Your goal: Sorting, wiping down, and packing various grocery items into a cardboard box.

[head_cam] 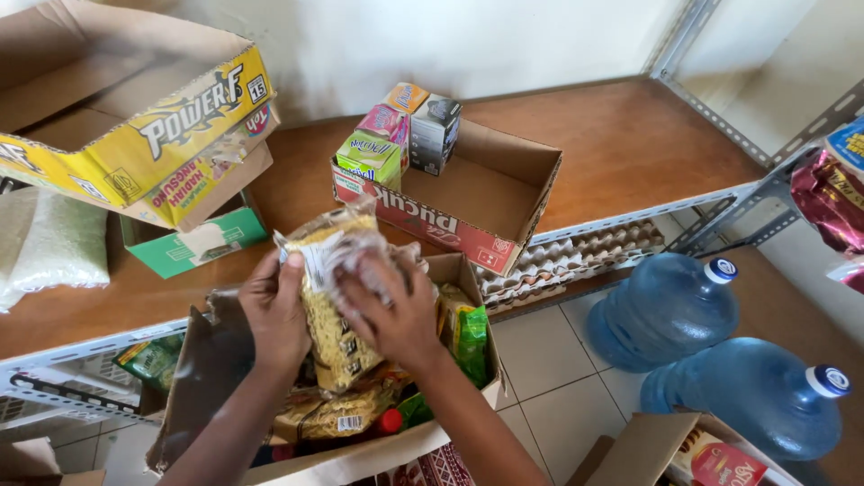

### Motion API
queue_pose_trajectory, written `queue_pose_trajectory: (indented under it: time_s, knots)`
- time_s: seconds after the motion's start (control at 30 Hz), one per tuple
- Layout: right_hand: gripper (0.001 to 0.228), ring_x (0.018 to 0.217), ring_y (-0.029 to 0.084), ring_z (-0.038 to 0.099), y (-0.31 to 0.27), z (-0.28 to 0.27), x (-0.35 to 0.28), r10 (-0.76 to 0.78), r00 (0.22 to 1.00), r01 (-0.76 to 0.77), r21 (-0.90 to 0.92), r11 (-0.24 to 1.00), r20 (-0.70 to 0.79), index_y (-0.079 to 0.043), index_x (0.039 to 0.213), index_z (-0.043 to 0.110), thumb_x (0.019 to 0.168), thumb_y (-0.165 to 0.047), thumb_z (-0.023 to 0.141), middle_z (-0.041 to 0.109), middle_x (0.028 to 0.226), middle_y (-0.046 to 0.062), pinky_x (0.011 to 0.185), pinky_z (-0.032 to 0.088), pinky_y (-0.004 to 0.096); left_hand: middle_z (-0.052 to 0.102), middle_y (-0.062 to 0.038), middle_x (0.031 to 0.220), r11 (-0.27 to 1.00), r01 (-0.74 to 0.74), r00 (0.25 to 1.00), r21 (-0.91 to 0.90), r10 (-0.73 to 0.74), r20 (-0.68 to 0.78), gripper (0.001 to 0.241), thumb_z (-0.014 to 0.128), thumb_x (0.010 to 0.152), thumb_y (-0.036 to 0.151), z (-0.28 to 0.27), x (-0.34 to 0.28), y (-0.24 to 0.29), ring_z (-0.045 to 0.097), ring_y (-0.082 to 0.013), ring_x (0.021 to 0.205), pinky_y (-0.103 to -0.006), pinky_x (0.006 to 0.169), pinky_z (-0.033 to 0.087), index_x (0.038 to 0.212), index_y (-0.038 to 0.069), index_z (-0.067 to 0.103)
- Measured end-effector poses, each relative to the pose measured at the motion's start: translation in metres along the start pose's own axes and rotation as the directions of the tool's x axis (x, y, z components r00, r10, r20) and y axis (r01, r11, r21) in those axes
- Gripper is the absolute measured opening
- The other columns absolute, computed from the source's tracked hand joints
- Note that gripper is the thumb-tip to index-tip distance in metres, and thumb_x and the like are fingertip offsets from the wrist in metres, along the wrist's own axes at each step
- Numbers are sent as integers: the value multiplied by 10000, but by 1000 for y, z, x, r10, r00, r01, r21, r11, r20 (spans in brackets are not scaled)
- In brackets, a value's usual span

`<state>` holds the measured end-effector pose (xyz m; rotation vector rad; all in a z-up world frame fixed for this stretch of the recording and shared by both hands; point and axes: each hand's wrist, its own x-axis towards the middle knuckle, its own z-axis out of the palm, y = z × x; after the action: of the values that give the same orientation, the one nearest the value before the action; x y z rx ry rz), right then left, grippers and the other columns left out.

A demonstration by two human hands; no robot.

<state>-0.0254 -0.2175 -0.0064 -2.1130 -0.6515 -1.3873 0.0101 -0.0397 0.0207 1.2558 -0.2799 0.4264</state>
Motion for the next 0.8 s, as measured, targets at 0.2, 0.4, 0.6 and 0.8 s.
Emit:
queue_pose_trajectory:
  time_s: [0.2, 0.4, 0.6, 0.8]
  knots:
    - [403, 1378, 304, 485, -5, -13, -10, -421, 876, 453, -99, 886, 235, -302, 1411, 639, 1018, -335, 725, 517, 1534, -14, 975, 504, 453, 677, -57, 959, 995, -53, 972, -83, 33, -231, 261, 676, 1138, 217, -23, 29, -33, 585, -114, 838, -285, 781, 481, 1094, -39, 692]
    - [383, 1333, 322, 571, 15, -12, -5, 15, 976, -14, -6, 1000, 218, -180, 1371, 636, 991, -201, 676, 531, 1520, 67, 1052, 553, 477, 647, -128, 1345, 896, -96, 971, -433, -11, -238, 472, 607, 1072, 365, -22, 46, 23, 669, -256, 1223, -427, 1095, 562, 1379, 16, 527]
    - [692, 1185, 273, 615, 54, 6, -48, 468, 592, -805, 504, 313, 656, -40, 1435, 506, 834, -242, 783, 576, 1435, 151, 1049, 487, 440, 521, -125, 1574, 849, -35, 998, -528, 0, -67, 803, 604, 1010, 564, -29, 52, 32, 560, -290, 1443, -464, 1242, 476, 1593, 66, 365]
    - [824, 1290, 269, 588, 46, -1, -44, 356, 601, -799, 525, 292, 716, 25, 1469, 527, 763, -212, 880, 651, 1396, 161, 1166, 413, 394, 546, -150, 1496, 847, 158, 986, -507, -159, 42, 789, 593, 987, 588, -19, 62, 29, 573, -301, 1357, -460, 1140, 506, 1552, 68, 414]
